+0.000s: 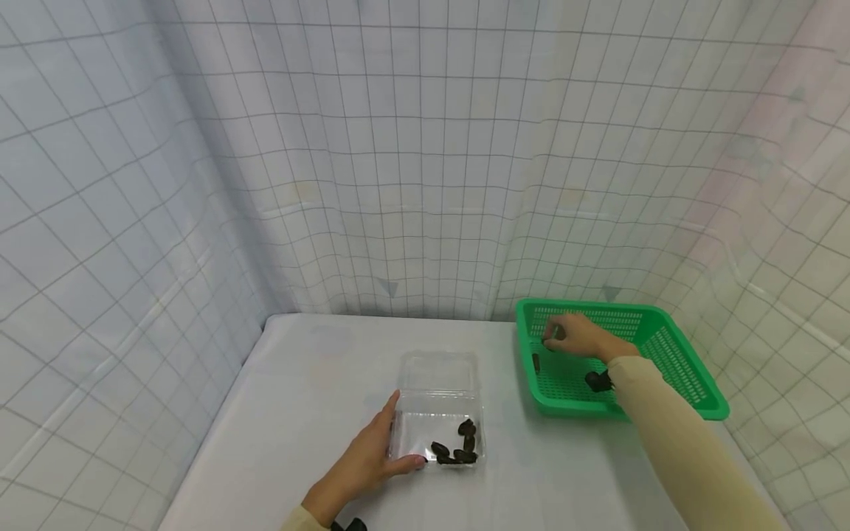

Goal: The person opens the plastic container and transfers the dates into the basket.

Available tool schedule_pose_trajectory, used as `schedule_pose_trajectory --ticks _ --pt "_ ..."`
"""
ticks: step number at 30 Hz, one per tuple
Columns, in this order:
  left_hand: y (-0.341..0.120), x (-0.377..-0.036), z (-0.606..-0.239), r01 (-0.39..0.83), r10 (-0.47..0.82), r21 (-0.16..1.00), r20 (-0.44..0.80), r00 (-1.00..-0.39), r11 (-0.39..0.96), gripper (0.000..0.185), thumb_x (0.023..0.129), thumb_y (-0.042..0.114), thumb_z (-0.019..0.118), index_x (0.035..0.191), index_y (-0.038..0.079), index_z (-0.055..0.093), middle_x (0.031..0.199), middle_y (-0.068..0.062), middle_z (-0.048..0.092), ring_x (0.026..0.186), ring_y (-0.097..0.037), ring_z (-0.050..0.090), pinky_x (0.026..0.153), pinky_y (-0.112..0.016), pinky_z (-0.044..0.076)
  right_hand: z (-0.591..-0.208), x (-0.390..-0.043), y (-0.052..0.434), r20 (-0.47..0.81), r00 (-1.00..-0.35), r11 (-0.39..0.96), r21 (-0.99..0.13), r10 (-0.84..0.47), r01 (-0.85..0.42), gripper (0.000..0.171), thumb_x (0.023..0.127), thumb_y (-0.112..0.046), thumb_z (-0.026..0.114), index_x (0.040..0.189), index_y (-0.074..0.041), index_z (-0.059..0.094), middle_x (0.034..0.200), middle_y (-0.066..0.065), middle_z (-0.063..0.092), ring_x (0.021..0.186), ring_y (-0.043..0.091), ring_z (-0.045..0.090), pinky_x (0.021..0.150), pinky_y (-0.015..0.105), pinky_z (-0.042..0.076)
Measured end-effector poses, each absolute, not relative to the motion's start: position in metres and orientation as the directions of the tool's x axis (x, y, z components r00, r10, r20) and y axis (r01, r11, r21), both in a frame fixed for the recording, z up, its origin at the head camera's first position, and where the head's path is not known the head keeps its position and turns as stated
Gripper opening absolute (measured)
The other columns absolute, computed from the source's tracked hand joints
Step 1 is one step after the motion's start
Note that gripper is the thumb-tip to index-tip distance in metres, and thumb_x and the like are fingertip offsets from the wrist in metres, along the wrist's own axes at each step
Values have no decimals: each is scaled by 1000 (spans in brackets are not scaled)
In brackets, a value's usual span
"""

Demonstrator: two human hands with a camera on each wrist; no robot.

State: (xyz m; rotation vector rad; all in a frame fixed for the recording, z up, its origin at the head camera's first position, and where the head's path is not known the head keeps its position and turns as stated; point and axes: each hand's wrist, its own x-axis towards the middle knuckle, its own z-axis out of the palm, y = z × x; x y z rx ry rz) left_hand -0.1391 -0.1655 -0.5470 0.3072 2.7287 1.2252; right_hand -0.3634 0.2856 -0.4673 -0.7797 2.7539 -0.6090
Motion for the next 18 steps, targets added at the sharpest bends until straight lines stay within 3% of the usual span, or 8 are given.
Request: schedule_pose_trajectory --ticks 9,14,18 --pt "-165 -139 -546 126 237 751 -41 -971 648 132 91 46 102 184 -2 21 177 -36 48 149 -47 64 121 -70 52 -469 -358 291 -140 -842 795 -439 -521 -419 22 112 -20 77 125 -4 82 122 22 83 110 37 80 91 55 68" --pt "-164 -140 -546 127 233 740 -42 -972 660 131 91 46 102 184 -1 22 176 -36 49 147 -45 65 121 -69 53 -467 -353 291 -121 -840 784 -447 -530 -430 22 115 -22 75 126 -5 83 121 19 84 106 31 80 90 53 67" --pt "-164 -140 -544 129 237 724 -49 -970 678 134 91 50 102 184 -3 21 177 -36 48 147 -45 66 121 -69 53 -463 -348 288 -80 -841 771 -454 -534 -446 22 115 -20 74 126 -2 83 111 12 84 94 20 76 84 47 64"
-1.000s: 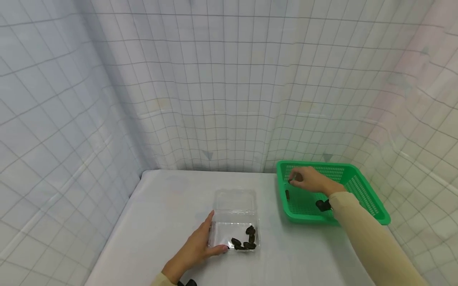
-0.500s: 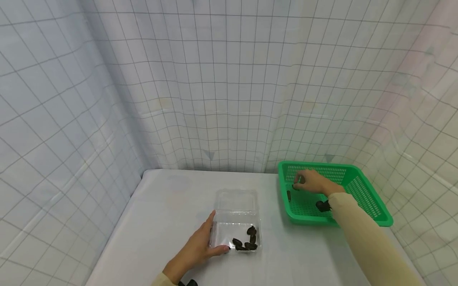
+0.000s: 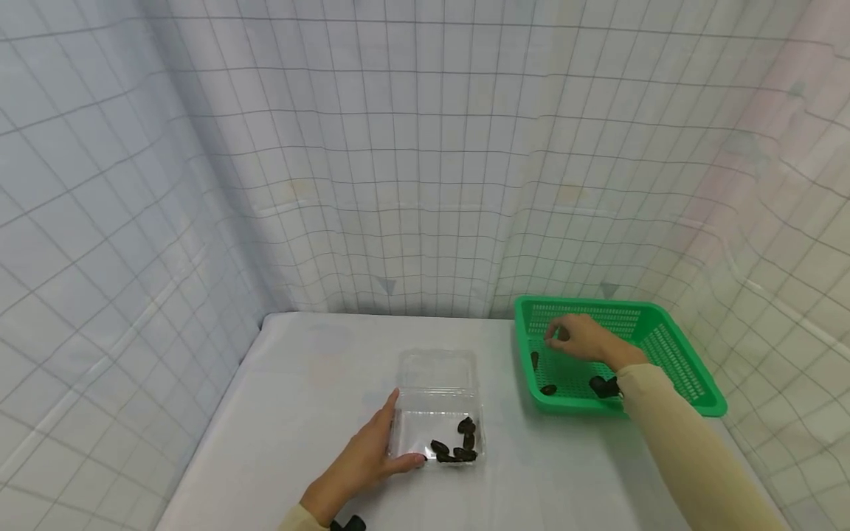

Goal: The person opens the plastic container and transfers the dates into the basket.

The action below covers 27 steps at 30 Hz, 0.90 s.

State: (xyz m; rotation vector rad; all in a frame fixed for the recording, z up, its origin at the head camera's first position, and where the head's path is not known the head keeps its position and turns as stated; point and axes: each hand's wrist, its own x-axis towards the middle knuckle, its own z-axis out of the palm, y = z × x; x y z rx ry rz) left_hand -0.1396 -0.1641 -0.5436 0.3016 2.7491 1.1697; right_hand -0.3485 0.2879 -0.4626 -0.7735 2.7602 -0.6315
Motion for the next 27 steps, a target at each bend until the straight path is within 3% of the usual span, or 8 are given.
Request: schedule_pose_trajectory --ticks 5,17,27 --pt "-162 -142 -539 123 236 699 -67 -970 705 135 91 54 100 184 -2 20 179 -36 47 150 -47 65 122 -69 54 -455 -339 280 -2 -835 750 -440 -551 -494 22 115 -19 74 127 -2 83 102 5 83 85 11 71 80 40 62" --pt "-156 -142 -531 101 216 636 -107 -970 765 141 89 64 99 186 2 17 182 -30 46 150 -48 66 117 -71 58 -437 -312 247 75 -797 710 -411 -599 -572 13 115 -17 74 121 -11 84 96 -1 82 82 4 67 79 34 60" --pt "-155 -147 -533 127 205 548 -82 -975 826 135 88 82 85 187 14 23 175 -22 56 149 -43 67 105 -70 63 -434 -288 206 140 -694 619 -353 -707 -702 9 112 -17 78 118 -13 84 89 -11 73 77 0 59 75 25 56"
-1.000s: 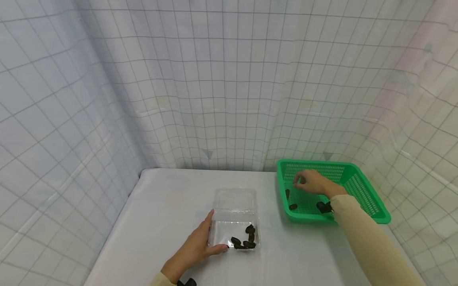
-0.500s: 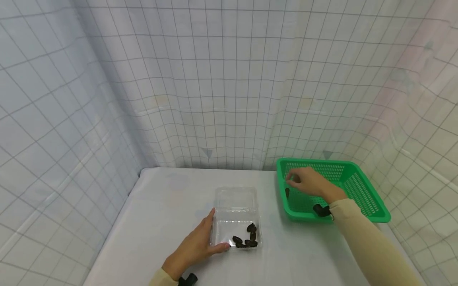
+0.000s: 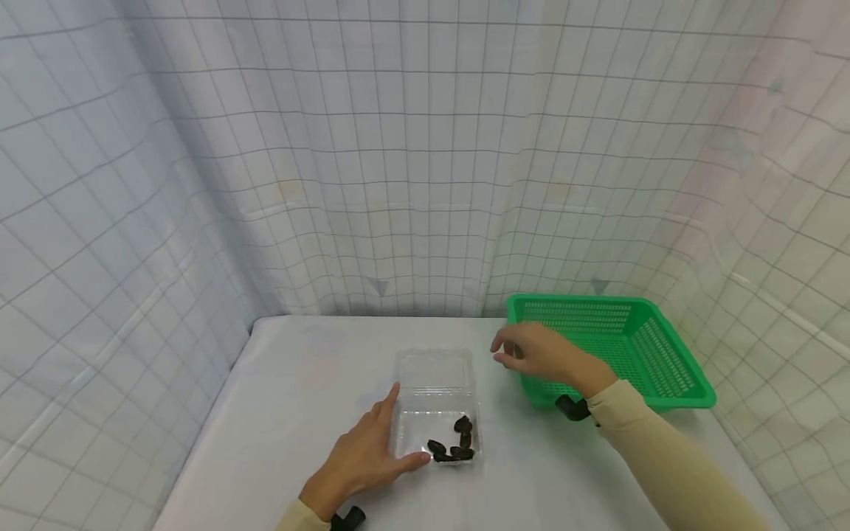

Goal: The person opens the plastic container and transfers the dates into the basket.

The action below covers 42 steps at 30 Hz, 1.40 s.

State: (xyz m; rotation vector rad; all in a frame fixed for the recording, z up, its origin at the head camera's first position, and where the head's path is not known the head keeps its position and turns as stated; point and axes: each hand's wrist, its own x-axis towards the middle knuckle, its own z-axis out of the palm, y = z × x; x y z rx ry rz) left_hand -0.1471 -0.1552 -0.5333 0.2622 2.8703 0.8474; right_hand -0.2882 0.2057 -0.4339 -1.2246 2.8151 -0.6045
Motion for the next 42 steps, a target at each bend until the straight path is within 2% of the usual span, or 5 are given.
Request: schedule_pose_trajectory --ticks 6,11,21,30,42 --pt "-156 -148 -534 120 193 526 -87 -977 842 137 84 85 86 185 11 30 167 -23 63 136 -39 72 100 -68 65 -440 -273 180 117 -615 551 -338 -780 -763 12 111 -19 80 121 -15 83 99 -7 76 84 5 67 77 23 58" --pt "-155 -147 -537 121 198 531 -89 -976 839 140 82 87 87 185 10 30 165 -23 65 133 -38 73 98 -67 66 -447 -265 163 84 -541 477 -371 -837 -796 13 111 -17 80 124 -15 81 103 -2 76 86 10 71 81 23 59" --pt "-155 -148 -536 126 206 526 -97 -974 841 141 82 85 90 185 10 28 165 -25 65 138 -41 72 101 -68 65 -465 -254 133 -60 -501 485 -373 -863 -791 24 111 -20 82 134 -16 80 123 6 79 98 10 73 91 26 62" --pt "-157 -147 -536 133 213 532 -91 -973 836 141 82 85 90 185 11 28 165 -24 65 141 -42 70 99 -68 65 -477 -251 112 -170 -451 481 -366 -876 -796 39 105 -21 90 142 -18 79 132 2 78 107 8 78 97 23 61" --pt "-159 -148 -539 130 217 544 -99 -971 829 142 81 88 90 185 14 28 167 -23 64 140 -40 70 99 -68 65 -487 -246 98 -249 -392 461 -372 -886 -806 44 101 -13 92 142 -20 80 135 -3 79 116 6 76 100 20 60"
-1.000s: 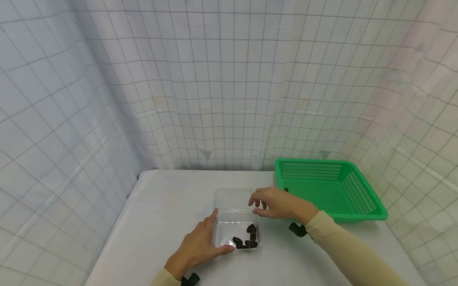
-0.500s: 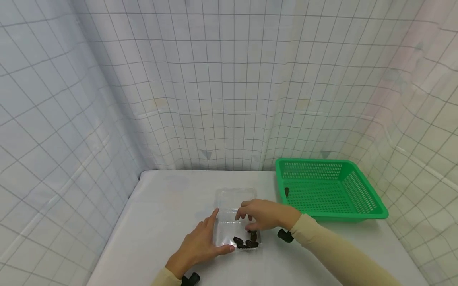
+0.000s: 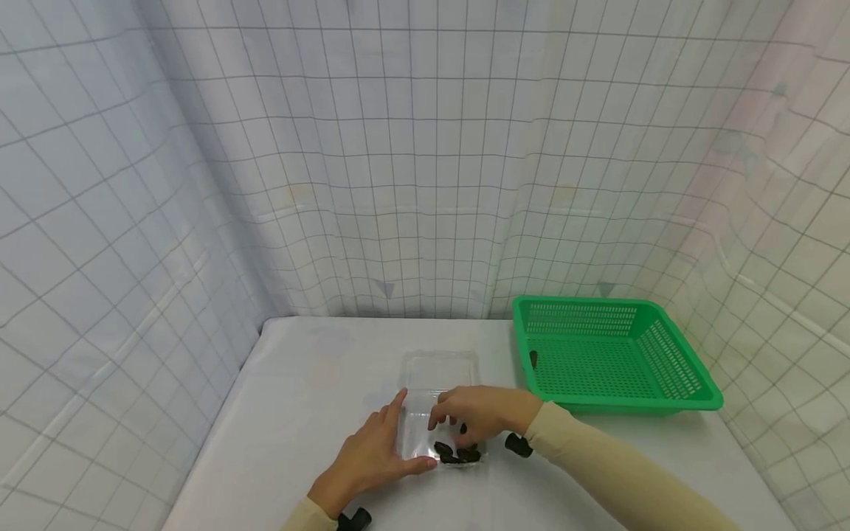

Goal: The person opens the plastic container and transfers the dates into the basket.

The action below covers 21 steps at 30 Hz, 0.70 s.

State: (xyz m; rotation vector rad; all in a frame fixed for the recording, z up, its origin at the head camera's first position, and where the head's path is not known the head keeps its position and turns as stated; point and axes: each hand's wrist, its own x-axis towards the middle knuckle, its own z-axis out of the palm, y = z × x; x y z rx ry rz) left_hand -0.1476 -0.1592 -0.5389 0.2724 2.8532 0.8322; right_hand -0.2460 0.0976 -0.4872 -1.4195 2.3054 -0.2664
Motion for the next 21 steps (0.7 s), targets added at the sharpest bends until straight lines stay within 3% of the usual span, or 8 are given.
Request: schedule_pose_trajectory --ticks 12,21 --pt "-160 -148 -538 134 226 554 -100 -969 821 142 82 87 89 186 13 26 171 -25 61 148 -45 67 102 -70 64 -496 -246 86 -282 -379 458 -309 -881 -834 44 96 -19 98 137 -27 82 125 -9 77 112 0 71 99 19 58" --pt "-161 -149 -538 120 232 581 -121 -965 805 141 84 85 89 187 15 23 175 -26 57 155 -52 62 107 -73 61 -501 -246 77 -266 -363 430 -268 -893 -862 37 96 -19 97 130 -26 85 111 -10 74 95 -4 62 89 16 54"
